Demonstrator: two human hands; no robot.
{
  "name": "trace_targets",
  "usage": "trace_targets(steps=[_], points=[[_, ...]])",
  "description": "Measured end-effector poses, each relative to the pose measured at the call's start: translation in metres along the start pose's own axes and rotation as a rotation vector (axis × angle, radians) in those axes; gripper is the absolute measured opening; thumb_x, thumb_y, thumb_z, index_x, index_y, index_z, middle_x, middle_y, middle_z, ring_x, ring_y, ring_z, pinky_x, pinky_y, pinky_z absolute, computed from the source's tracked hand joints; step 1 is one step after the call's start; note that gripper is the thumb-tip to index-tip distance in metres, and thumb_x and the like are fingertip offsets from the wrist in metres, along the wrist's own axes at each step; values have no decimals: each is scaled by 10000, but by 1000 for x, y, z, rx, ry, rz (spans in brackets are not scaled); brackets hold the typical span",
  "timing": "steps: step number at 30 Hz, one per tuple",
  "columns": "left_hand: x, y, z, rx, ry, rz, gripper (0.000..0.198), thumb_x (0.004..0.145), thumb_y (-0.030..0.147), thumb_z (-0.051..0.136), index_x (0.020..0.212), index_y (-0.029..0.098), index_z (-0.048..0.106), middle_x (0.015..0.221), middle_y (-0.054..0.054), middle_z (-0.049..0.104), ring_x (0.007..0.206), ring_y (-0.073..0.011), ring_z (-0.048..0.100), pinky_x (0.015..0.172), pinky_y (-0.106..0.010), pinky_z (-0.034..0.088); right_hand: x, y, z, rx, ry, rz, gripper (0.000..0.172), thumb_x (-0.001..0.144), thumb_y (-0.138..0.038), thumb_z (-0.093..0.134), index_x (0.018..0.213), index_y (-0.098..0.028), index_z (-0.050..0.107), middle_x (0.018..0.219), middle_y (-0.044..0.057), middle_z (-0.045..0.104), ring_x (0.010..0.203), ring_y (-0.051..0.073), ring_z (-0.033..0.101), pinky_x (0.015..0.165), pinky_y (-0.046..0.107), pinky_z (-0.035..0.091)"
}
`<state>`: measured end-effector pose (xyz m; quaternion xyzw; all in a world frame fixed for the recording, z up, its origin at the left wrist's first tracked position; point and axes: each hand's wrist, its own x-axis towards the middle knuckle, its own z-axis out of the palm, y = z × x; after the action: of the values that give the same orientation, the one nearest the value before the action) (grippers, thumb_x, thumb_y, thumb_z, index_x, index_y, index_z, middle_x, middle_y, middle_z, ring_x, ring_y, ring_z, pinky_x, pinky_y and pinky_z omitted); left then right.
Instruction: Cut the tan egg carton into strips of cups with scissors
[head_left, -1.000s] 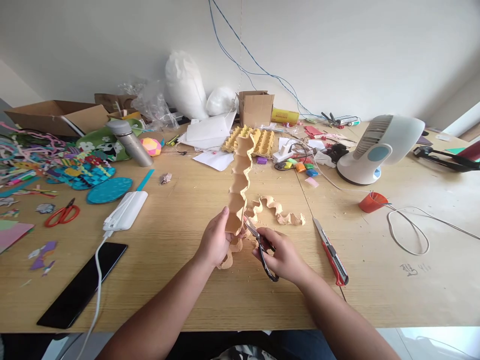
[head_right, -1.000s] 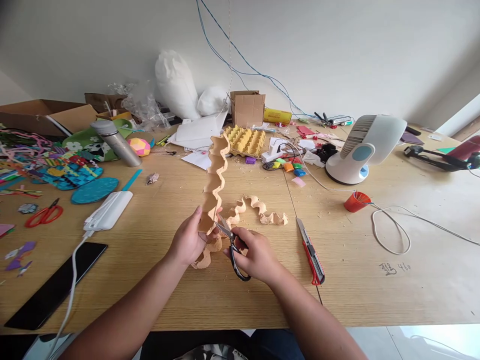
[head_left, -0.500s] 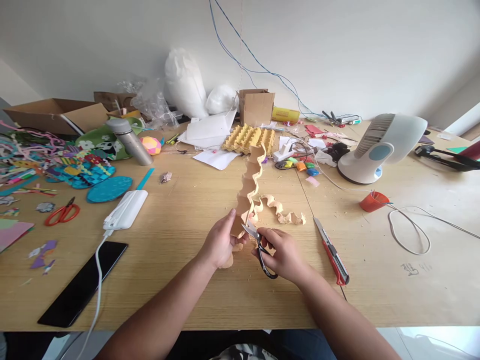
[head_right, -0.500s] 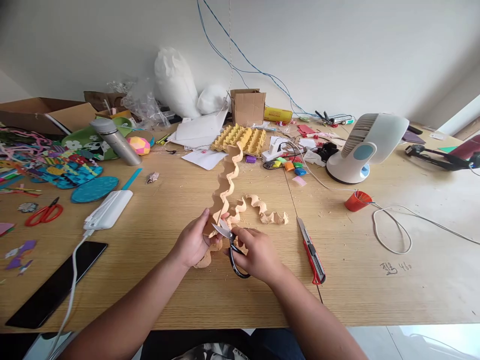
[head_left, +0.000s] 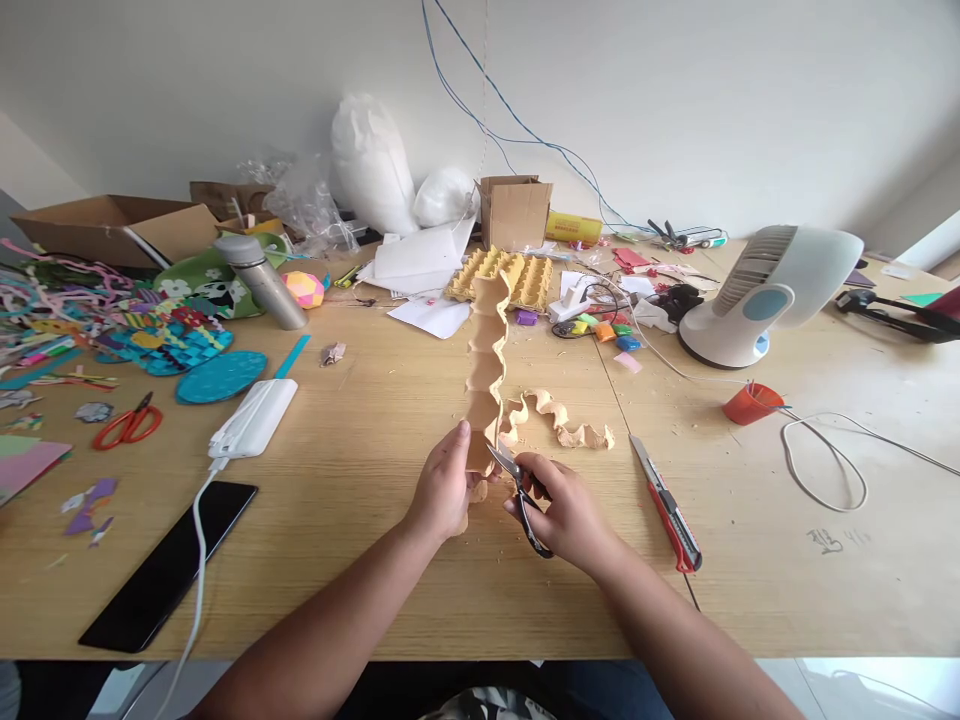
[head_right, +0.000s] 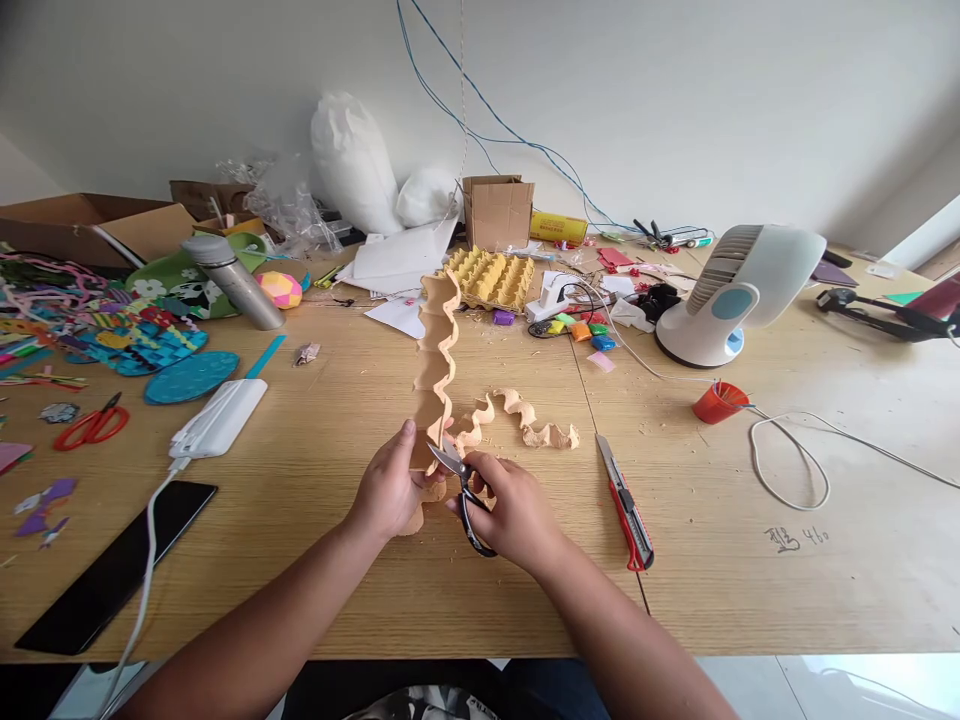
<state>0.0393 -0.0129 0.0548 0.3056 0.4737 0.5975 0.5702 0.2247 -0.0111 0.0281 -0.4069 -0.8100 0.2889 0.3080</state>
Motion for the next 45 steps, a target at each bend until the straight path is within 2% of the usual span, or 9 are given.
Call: trace_targets(steps=[7,12,15,24,30,35,40,45], points=[[1,-2,-5,18,-5,-10,633,800,770,738,1005,173,781,812,-75,765,653,-179,678,544,-273,512,0,0,1,-93,58,-10,343,936,-432,741,1221,-265,652,851,34,696,757,215,635,685,307,444],[5,0,-9,-15,28,37,664,818,764,728,1086,160,779,995,-118,799,805,-213,745,566,-266,536,0,-3,-2,-142,63,-12,351,946,-462,728,1221,-254,664,844,44,714,745,221,637,672,312,438],[6,-1,-8,-11,59,59,675,810,768,733,1098,159,779,1051,-124,798,829,-214,751,581,-272,558,-1,-4,-2,-138,64,-17,363,951,-473,726,1234,-252,678,849,51,720,741,221,641,674,315,445],[1,-5,-6,-14,65,76,649,842,771,702,1090,173,757,1049,-114,797,854,-220,753,606,-276,562,0,-3,-1,-154,72,-24,376,968,-510,705,1223,-234,699,858,65,720,747,225,645,681,323,454],[-1,-6,-2,-34,84,87,611,816,772,725,964,179,741,1018,-112,799,883,-236,761,610,-276,559,-1,-3,0,-116,64,-12,365,976,-502,696,1226,-236,688,804,41,700,704,204,620,648,299,423],[-1,-10,-1,-54,107,82,654,784,786,752,1033,180,760,1060,-111,798,865,-223,750,610,-277,559,-3,-4,3,-80,33,22,351,991,-519,670,1191,-231,693,740,15,673,661,182,588,622,276,386],[0,-12,-1,-62,109,109,652,827,770,725,1102,181,771,1070,-112,789,873,-214,735,601,-274,538,-2,-5,2,-80,20,75,388,991,-572,642,1146,-221,698,703,4,655,640,174,569,619,265,372],[2,-17,-5,-4,78,138,624,874,770,671,1070,185,765,1014,-100,774,874,-216,717,626,-284,529,-1,-7,-1,-79,-10,132,387,971,-601,647,1077,-229,678,673,-12,635,609,169,547,602,262,337]])
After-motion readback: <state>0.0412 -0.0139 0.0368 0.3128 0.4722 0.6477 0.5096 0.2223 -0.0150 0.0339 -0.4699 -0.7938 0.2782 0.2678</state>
